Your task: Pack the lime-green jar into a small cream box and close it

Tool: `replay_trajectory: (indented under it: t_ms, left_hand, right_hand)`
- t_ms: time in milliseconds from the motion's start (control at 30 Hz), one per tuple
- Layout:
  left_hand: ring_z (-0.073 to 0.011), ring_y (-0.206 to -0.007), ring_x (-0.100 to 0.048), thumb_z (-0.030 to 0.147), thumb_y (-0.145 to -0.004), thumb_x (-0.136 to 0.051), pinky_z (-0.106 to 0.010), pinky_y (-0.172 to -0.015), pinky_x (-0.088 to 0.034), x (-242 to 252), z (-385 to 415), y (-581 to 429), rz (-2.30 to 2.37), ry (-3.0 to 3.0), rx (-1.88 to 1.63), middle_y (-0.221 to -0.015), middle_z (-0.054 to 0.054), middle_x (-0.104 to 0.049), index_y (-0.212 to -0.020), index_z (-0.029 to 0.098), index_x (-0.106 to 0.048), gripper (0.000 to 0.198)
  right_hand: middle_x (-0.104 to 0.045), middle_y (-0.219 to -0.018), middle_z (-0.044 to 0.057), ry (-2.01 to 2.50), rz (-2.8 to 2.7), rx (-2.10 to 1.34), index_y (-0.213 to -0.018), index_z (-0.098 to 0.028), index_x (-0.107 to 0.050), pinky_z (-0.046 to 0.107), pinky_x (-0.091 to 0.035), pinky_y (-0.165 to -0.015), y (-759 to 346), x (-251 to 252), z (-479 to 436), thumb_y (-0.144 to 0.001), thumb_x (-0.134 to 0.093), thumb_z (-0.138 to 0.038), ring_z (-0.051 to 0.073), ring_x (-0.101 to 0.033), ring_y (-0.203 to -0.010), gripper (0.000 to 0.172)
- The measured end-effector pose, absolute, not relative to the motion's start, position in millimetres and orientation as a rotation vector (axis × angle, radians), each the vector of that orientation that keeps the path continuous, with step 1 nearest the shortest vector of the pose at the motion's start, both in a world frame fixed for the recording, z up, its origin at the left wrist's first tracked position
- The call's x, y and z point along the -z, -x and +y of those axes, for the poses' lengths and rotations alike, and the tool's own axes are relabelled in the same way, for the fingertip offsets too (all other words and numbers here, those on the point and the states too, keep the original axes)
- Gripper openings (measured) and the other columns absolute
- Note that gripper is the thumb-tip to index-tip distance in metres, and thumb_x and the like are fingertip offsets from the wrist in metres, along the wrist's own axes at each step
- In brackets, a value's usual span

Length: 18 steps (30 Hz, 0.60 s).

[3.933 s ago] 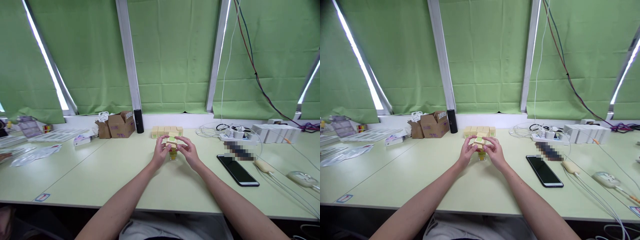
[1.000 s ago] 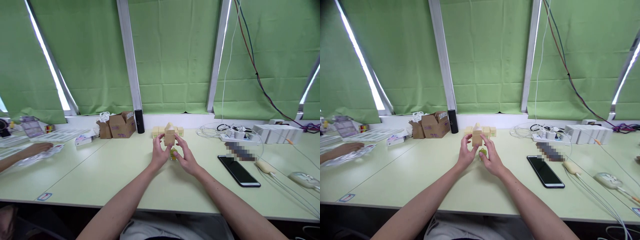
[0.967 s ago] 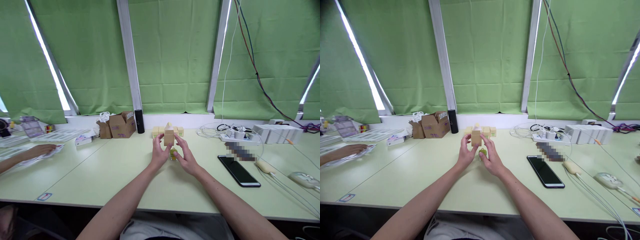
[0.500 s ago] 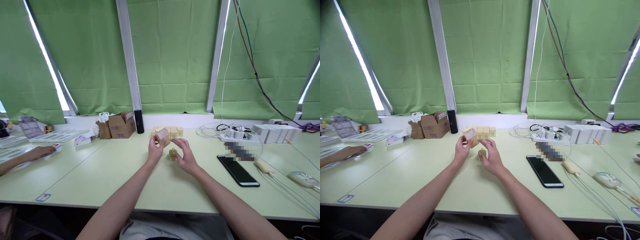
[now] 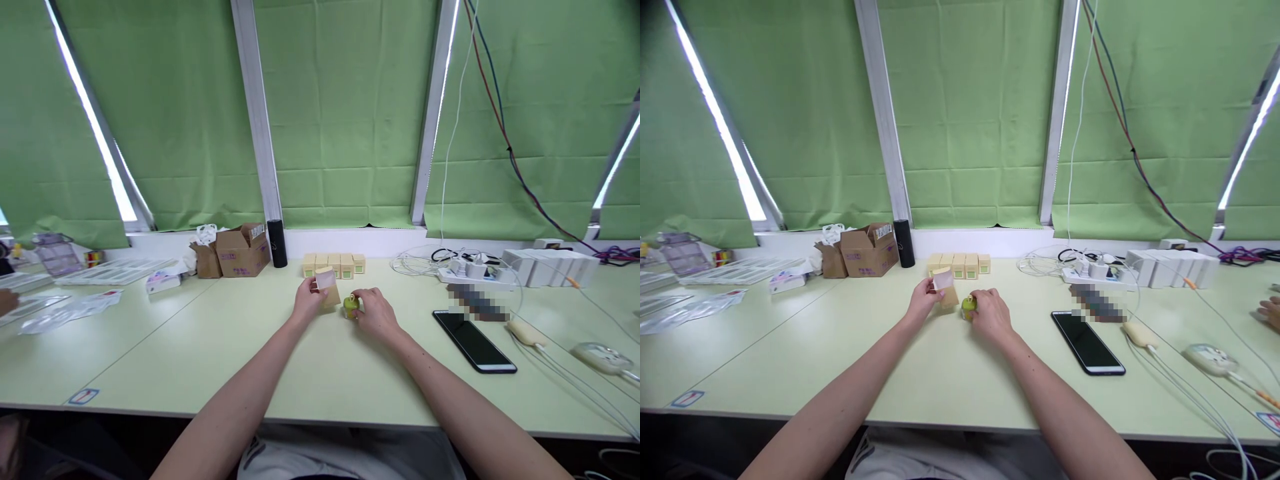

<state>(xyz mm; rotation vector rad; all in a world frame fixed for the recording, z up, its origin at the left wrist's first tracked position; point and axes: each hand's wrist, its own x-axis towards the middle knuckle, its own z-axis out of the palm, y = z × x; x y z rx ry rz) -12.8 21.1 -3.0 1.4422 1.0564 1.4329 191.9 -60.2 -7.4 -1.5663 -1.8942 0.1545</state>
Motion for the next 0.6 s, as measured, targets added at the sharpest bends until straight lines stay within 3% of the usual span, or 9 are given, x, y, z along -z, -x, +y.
replay_trajectory:
  t_ms: [300,433,600]
  left_hand:
    - [-0.0272,-0.091,-0.071,0.009,-0.051,-0.08,-0.039,-0.08,-0.055,6,9,6,1.012,-1.539,-1.223,-0.094,-0.01,-0.076,-0.096,0.016,-0.067,0.048]
    - [-0.0219,-0.09,-0.068,0.015,-0.056,-0.081,-0.035,-0.08,-0.054,5,5,5,0.965,-1.549,-1.309,-0.094,-0.005,-0.071,-0.1,0.02,-0.058,0.05]
    - [-0.0194,-0.097,-0.068,0.024,-0.067,-0.076,-0.034,-0.088,-0.053,-5,-3,8,0.946,-1.614,-1.506,-0.109,-0.005,-0.067,-0.092,0.021,-0.053,0.034]
  right_hand:
    - [-0.067,-0.122,0.012,1.764,-1.781,-0.198,-0.121,-0.021,-0.07,0.032,-0.046,-0.079,-204,1,-57,-0.083,-0.071,-0.02,0.026,-0.061,-0.118,0.038]
    - [-0.067,-0.123,0.012,1.758,-1.772,-0.236,-0.12,-0.022,-0.069,0.033,-0.047,-0.08,-203,-2,-60,-0.083,-0.07,-0.022,0.027,-0.061,-0.119,0.037]
    - [-0.069,-0.123,0.011,1.775,-1.771,-0.231,-0.12,-0.024,-0.07,0.032,-0.048,-0.08,-203,-5,-61,-0.083,-0.07,-0.023,0.027,-0.062,-0.118,0.037]
